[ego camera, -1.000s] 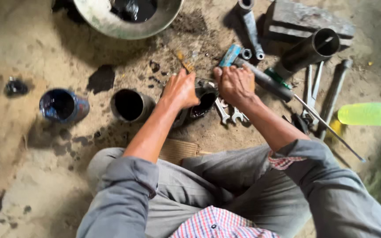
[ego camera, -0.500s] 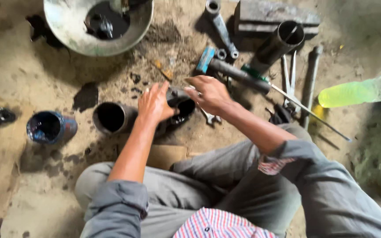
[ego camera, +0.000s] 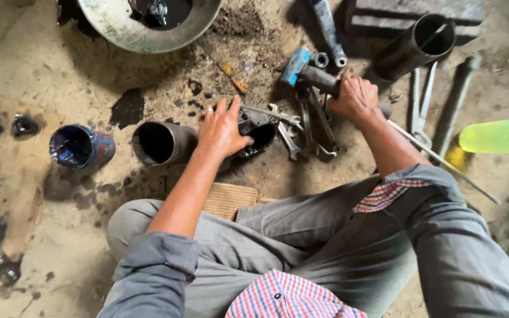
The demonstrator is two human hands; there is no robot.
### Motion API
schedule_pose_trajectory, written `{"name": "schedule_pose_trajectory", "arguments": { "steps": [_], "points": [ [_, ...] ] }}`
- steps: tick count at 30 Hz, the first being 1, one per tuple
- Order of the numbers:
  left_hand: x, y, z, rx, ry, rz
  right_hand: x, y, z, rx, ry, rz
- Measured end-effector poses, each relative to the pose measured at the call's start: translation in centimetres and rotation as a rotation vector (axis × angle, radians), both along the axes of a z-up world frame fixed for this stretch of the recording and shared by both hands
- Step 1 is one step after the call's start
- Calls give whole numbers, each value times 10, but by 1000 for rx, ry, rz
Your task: The person cleans and assembles mechanical engine components by hand and using a wrench while sitting on the floor.
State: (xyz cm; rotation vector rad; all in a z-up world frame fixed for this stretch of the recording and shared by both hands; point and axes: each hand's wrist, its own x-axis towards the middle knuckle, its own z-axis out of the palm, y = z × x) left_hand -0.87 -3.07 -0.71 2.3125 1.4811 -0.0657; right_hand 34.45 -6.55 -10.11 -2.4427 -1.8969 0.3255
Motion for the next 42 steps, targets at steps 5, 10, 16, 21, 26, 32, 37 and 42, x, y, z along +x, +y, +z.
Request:
{"name": "schedule_pose_trajectory", "arguments": {
  "steps": [5, 10, 16, 21, 26, 32, 37, 42],
  "points": [
    [-2, 2, -3, -9, 18, -11, 1, -12, 44, 39, 312, -186],
    [-4, 3, -8, 56, -28, -9, 13, -42, 132, 494, 760, -26],
    [-6, 1, -10, 89, -42, -49, 19, -65, 221, 813, 1369, 144],
    [-15, 6, -21, 112, -108, -54, 50, -75, 111, 737, 1521, 211],
    [-16, 13, -31, 213, -95, -103, 49, -86, -6, 349, 1676, 34],
    [-14, 15, -31, 160, -129, -85, 45, -93, 45, 537, 751, 289],
    [-13, 9, -27, 93, -55, -96, 28, -100, 140, 17, 552, 340],
    [-9, 8, -28, 62, -74, -51, -56, -114, 193, -566, -17, 232]
  ]
}}
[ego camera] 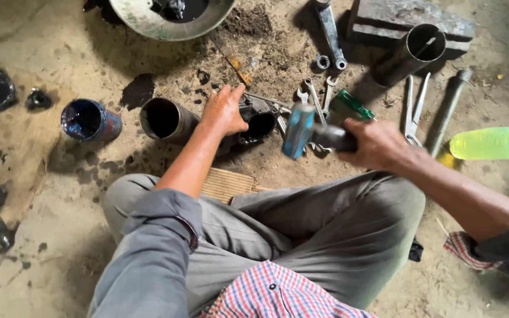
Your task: The person cleans and assembles mechanical engine components by hand and using a wrench while sitting on the floor.
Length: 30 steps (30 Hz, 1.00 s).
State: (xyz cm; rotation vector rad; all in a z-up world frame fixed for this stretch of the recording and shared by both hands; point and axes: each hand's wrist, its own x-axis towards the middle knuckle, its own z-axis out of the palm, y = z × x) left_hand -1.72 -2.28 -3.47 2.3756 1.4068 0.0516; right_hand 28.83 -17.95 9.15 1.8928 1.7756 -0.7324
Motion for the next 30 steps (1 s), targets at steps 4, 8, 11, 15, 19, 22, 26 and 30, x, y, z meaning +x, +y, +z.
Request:
{"name": "schedule_pose_trajectory", "arguments": {
  "steps": [4, 8, 11, 15, 19, 22, 26, 30],
  "points": [
    [2, -3, 8, 14, -3, -31, -28, -23, 12, 355, 228, 441],
    [4, 1, 15, -72, 36, 4, -24, -27, -24, 1004, 475, 865],
    [14, 11, 5, -87, 66, 20, -3, 20, -55, 297, -61, 9],
    [21, 7, 9, -177, 102, 3, 1, 41, -36, 412, -170, 126],
    [7, 1, 25, -105, 22, 30, -21, 10, -12, 500, 24, 241],
    [5, -2, 20, -108, 3, 36, -21, -10, 1, 847, 278, 550],
    [0, 5, -1, -62, -24, 0, -4, 19, -25, 357, -44, 200],
    [28, 13, -6, -71, 4, 35, 3, 66, -38, 427, -144, 120]
  ]
}}
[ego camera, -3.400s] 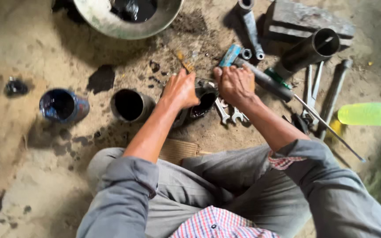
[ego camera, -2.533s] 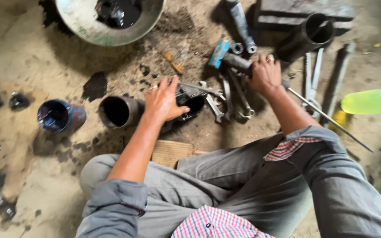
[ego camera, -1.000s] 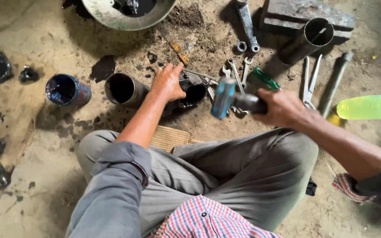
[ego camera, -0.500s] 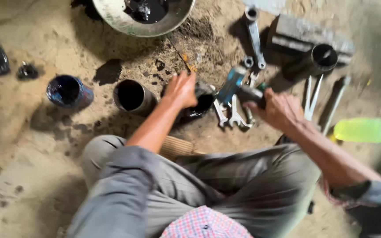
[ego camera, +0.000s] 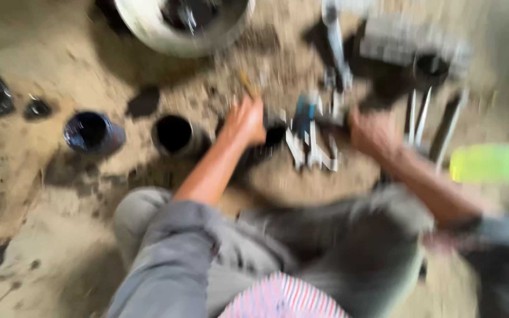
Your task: The person cleans and assembles mechanical engine components by hand and using a wrench while sitting on the floor.
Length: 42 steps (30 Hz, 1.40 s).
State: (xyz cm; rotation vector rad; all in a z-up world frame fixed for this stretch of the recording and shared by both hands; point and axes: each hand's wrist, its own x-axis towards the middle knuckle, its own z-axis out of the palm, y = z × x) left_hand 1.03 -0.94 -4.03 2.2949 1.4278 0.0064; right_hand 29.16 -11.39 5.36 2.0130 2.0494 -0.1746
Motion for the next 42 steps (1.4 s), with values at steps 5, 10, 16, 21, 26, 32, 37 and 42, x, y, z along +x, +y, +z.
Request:
{"name": "schedule_pose_trajectory", "arguments": {
  "steps": [5, 10, 16, 21, 26, 32, 37, 42],
  "points": [
    [-33, -17, 12, 21, -30, -52, 3, -37, 1, 111, 159, 291],
    [-33, -15, 13, -51, -3, -34, 14, -31, 1, 62, 169, 428],
    [-13, -2, 24, -76, 40, -19, 9, 13, 0, -138, -59, 28],
    [-37, -14, 20, -107, -18, 3, 39, -27, -22, 228, 207, 611],
    [-34, -15, 2, -70, -7, -55, 37, -5, -36, -177, -99, 167],
    [-26, -4, 15, 8, -2, -30, 16, 5, -16, -185, -178, 106],
    [-39, -9, 8, -21, -11, -65, 44, -5, -21, -37, -39, 568],
    [-20, -7, 7, -23, 160, -113, 33, 41, -42, -107, -76, 2]
  ]
}}
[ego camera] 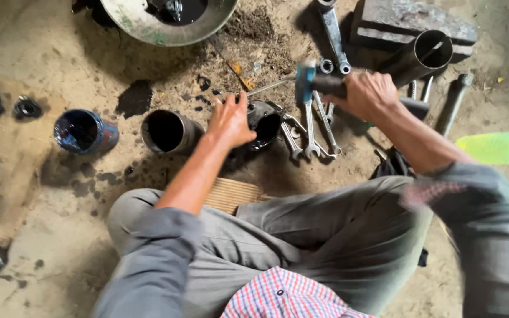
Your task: The person cleans and assembles mechanical engine components by hand and using a wrench while sitting on the floor.
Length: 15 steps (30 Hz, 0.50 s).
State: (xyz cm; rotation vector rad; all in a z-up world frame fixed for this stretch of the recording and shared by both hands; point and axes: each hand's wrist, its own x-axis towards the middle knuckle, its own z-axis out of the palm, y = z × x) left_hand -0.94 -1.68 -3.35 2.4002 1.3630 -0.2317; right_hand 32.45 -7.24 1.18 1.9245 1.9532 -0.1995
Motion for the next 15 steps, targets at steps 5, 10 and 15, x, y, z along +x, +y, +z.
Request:
{"name": "schedule_pose_trajectory", "arguments": {
  "steps": [5, 10, 15],
  "points": [
    [-16, 4, 8, 17, -163, 47, 19, -17, -7, -66, 44, -306],
    [-20, 5, 4, 47, -199, 61, 71, -103, -44, -33, 186, -419],
    [-11, -8, 5, 50, -166, 48, 112, -153, -103, -232, 215, -562]
  ]
}}
